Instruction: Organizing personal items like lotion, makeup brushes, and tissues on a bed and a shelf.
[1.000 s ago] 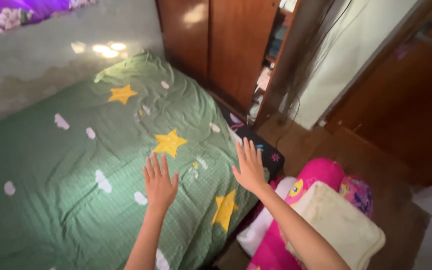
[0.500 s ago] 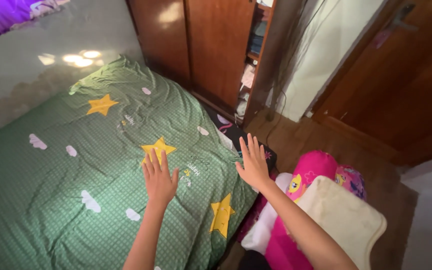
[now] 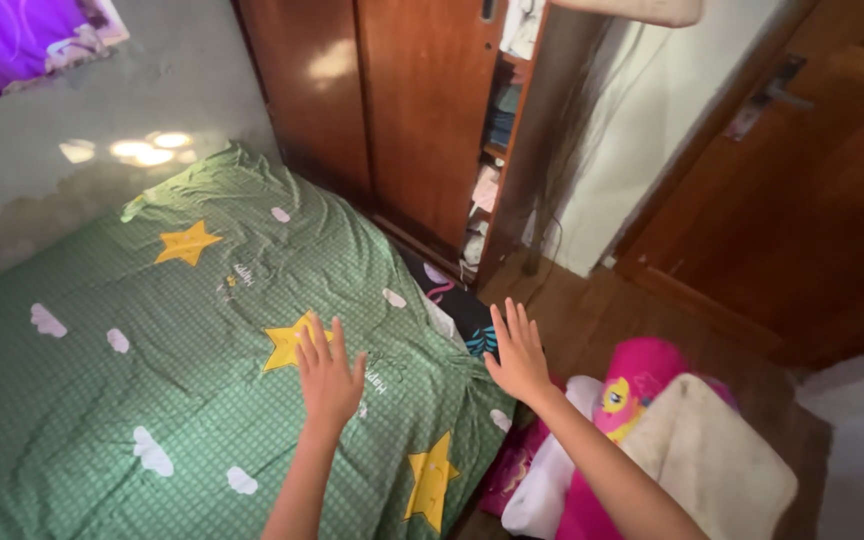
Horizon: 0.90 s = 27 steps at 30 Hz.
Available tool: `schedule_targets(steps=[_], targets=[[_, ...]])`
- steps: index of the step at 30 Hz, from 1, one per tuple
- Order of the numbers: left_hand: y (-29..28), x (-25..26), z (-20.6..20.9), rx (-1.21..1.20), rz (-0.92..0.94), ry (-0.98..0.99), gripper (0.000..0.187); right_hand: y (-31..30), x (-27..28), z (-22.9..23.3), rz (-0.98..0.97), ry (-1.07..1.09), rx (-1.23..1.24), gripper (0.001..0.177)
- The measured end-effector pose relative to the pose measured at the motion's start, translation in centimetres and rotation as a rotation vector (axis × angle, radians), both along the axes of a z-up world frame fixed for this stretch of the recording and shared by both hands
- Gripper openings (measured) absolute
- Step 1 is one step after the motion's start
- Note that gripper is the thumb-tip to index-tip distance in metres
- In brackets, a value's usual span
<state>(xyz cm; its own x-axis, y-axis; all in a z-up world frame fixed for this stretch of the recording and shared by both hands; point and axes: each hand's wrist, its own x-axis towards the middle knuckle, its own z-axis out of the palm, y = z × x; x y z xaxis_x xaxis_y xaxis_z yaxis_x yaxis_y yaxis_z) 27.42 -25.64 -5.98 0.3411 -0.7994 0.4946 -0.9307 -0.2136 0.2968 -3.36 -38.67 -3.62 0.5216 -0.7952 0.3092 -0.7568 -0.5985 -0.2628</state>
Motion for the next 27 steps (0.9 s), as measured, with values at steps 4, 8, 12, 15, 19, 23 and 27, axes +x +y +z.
schedule_targets(steps=[4, 8, 12, 15, 19, 23, 27], targets=[[-0.9, -0.8, -1.2, 0.058, 0.051, 0.028, 0.078, -2.9, 0.2, -2.3, 0.055, 0.042, 0.032, 0.089], [-2.8, -0.7, -2.7, 0.057, 0.114, 0.025, 0.077, -6.1, 0.8, -3.6, 0.105, 0.074, 0.048, 0.089], [-5.2, -1.2, -4.5, 0.083, 0.169, 0.029, 0.077, -9.8, 0.8, -5.8, 0.155, 0.105, 0.044, 0.088], [-7.4, -2.6, -6.0, 0.064, 0.237, 0.022, 0.077, -12.9, 0.9, -7.2, 0.197, 0.155, 0.062, 0.089], [-11.2, -5.6, -7.0, 0.07, 0.315, 0.075, 0.08, -17.3, 2.0, -7.1, 0.269, 0.183, 0.054, 0.09], [-15.3, -9.7, -7.7, 0.039, 0.37, 0.071, 0.079, -21.5, 2.2, -6.5, 0.362, 0.157, 0.012, 0.091], [-19.6, -14.2, -7.9, 0.054, 0.485, 0.116, 0.08, -25.8, 1.9, -6.3, 0.508, 0.145, -0.015, 0.093]])
